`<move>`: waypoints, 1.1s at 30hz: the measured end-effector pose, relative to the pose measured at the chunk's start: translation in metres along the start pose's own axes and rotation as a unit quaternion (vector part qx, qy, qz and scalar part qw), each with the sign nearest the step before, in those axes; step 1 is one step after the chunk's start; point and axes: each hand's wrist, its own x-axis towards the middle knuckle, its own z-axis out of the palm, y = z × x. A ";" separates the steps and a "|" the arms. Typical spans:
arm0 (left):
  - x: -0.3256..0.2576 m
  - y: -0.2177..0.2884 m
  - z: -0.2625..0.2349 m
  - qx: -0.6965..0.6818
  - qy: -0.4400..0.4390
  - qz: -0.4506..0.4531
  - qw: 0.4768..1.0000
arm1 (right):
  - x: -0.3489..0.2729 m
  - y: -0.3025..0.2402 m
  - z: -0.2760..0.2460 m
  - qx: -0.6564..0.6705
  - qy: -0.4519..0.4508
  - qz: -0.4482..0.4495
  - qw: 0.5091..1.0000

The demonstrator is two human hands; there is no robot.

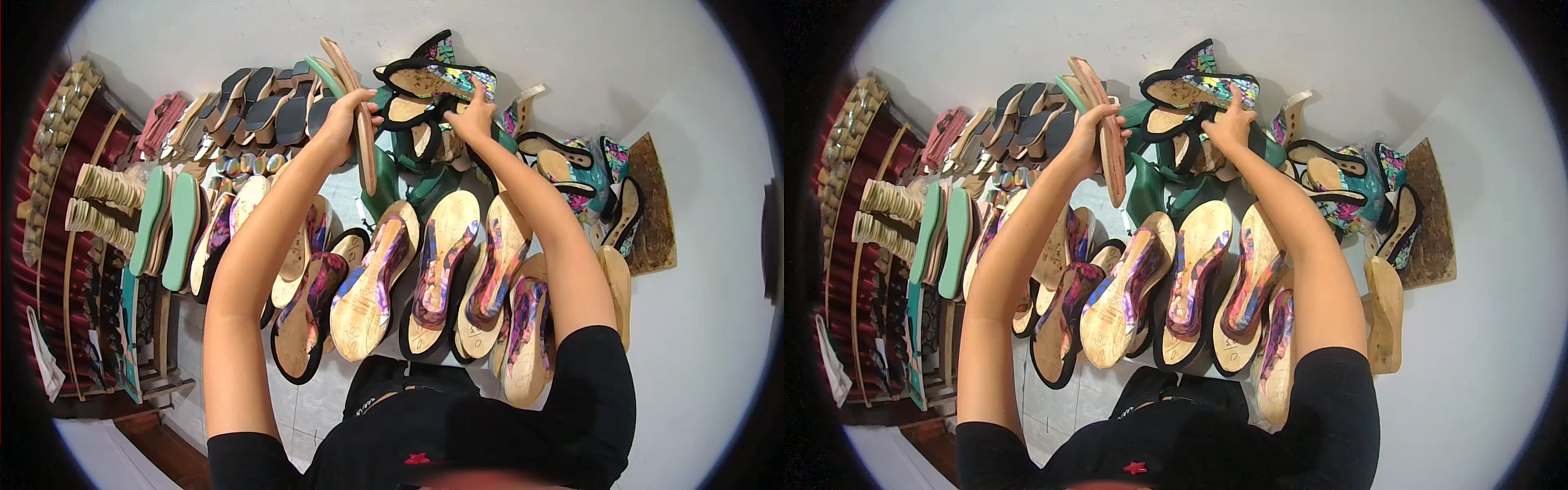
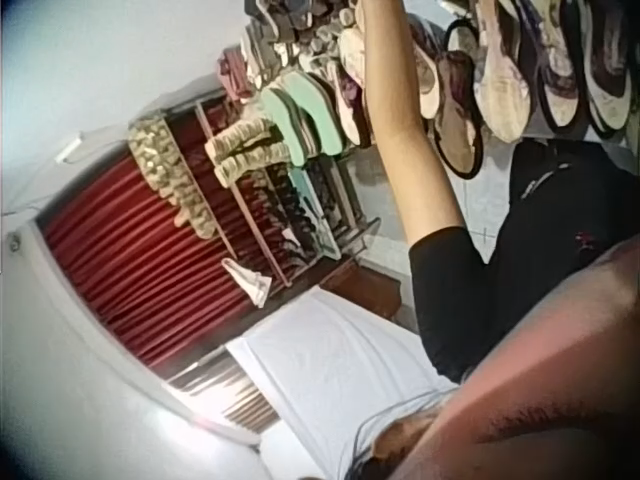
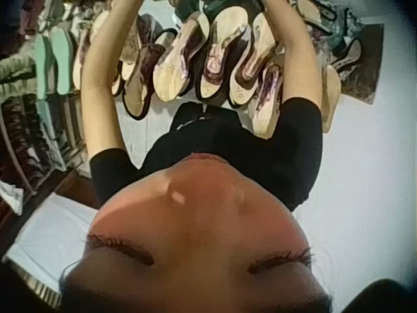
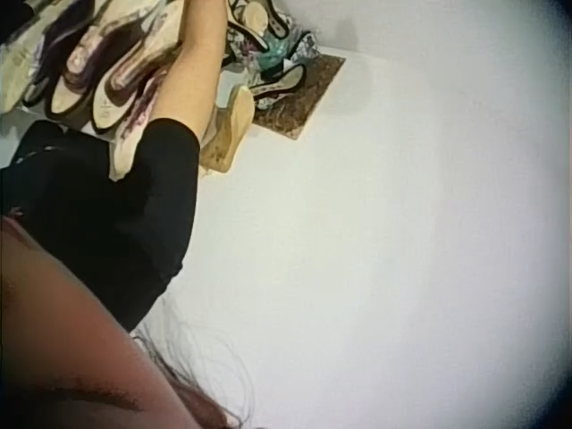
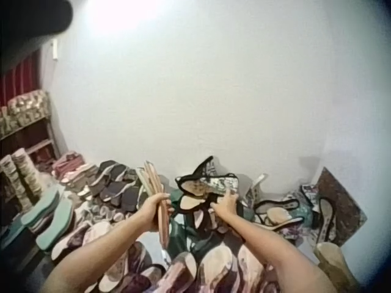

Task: The person is organizing shoe insoles and wooden lasts at a manufacturing station.

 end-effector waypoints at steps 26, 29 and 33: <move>0.057 -0.021 0.034 0.016 -0.043 -0.029 0.999 | 0.043 0.202 -0.258 0.233 0.231 0.249 0.911; 0.072 -0.028 0.038 0.015 -0.107 -0.082 0.991 | 0.038 0.266 -0.275 0.031 0.262 0.278 0.924; 0.060 -0.026 0.047 0.015 -0.097 -0.077 0.992 | 0.039 0.250 -0.248 -0.080 0.251 0.416 0.870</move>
